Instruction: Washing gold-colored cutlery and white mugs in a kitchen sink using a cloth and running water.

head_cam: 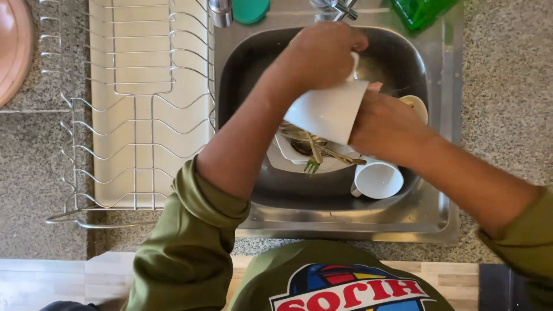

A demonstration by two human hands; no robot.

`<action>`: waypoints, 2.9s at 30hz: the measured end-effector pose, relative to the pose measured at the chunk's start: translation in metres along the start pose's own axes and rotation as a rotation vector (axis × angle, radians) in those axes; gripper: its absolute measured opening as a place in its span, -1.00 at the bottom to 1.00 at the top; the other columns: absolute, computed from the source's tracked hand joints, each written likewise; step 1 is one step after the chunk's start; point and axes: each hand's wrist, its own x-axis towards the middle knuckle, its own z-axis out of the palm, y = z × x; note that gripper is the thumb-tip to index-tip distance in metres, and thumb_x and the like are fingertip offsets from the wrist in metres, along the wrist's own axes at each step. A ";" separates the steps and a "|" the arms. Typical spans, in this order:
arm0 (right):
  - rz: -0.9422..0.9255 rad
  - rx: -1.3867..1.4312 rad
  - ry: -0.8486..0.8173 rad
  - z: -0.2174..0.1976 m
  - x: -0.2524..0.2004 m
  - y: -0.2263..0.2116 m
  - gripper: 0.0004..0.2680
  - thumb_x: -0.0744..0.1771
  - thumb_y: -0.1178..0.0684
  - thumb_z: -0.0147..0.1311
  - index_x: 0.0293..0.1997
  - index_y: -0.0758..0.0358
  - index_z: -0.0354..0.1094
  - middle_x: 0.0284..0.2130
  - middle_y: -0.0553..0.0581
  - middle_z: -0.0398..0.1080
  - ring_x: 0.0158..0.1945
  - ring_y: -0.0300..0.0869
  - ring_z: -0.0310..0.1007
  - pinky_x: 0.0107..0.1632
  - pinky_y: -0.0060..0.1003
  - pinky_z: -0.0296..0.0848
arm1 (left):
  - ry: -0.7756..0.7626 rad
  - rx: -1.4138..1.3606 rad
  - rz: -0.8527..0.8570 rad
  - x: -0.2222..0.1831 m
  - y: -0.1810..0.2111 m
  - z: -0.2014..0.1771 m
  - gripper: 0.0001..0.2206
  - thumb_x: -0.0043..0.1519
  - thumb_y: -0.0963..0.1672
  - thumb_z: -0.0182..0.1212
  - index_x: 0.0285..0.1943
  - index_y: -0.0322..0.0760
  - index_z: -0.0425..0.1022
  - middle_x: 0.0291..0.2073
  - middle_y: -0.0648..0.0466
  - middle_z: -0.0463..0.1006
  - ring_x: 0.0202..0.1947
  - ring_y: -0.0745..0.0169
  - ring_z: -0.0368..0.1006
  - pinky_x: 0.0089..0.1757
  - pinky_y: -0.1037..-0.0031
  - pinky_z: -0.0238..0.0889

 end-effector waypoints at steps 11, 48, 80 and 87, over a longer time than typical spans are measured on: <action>0.978 0.646 0.461 0.046 -0.010 0.003 -0.79 0.31 -0.05 0.25 -0.07 0.20 0.47 -0.32 0.09 0.52 -0.26 -0.18 0.49 -0.27 -0.26 0.45 | 0.193 -0.059 -0.224 0.012 0.032 -0.016 -0.61 0.07 -0.29 -0.06 -0.07 0.04 0.52 -0.42 0.11 0.67 -0.47 0.18 0.50 -0.53 0.30 0.27; 0.281 -0.196 0.384 -0.039 -0.046 0.031 -0.75 0.53 -0.08 -0.05 -0.06 0.18 0.58 -0.47 0.00 0.53 -0.56 -0.20 0.38 -0.55 -0.25 0.20 | 0.644 -1.349 -0.688 -0.039 0.096 0.061 -0.39 -0.01 -0.31 -0.20 0.24 -0.21 0.52 -0.71 0.17 0.24 -0.74 0.41 -0.02 -0.66 0.48 -0.20; 1.037 1.617 0.912 0.034 -0.024 0.026 -0.52 0.05 -0.09 0.36 -0.05 0.35 0.39 -0.17 0.26 0.50 -0.02 0.12 0.50 0.01 0.01 0.44 | -0.003 0.106 -0.167 0.028 0.069 -0.021 -0.73 0.15 -0.25 -0.01 -0.03 -0.24 0.53 -0.12 0.01 0.63 -0.05 0.06 0.51 -0.11 0.24 0.44; 1.125 1.674 0.927 0.042 -0.009 0.040 -0.40 0.04 -0.36 0.28 0.06 0.16 0.40 -0.18 0.22 0.51 -0.09 0.14 0.58 -0.25 0.10 0.63 | -0.095 -0.091 -0.344 -0.040 0.051 -0.062 -0.41 0.30 0.21 -0.16 0.26 -0.18 0.43 0.31 -0.06 0.42 0.19 -0.11 0.37 -0.03 0.14 0.18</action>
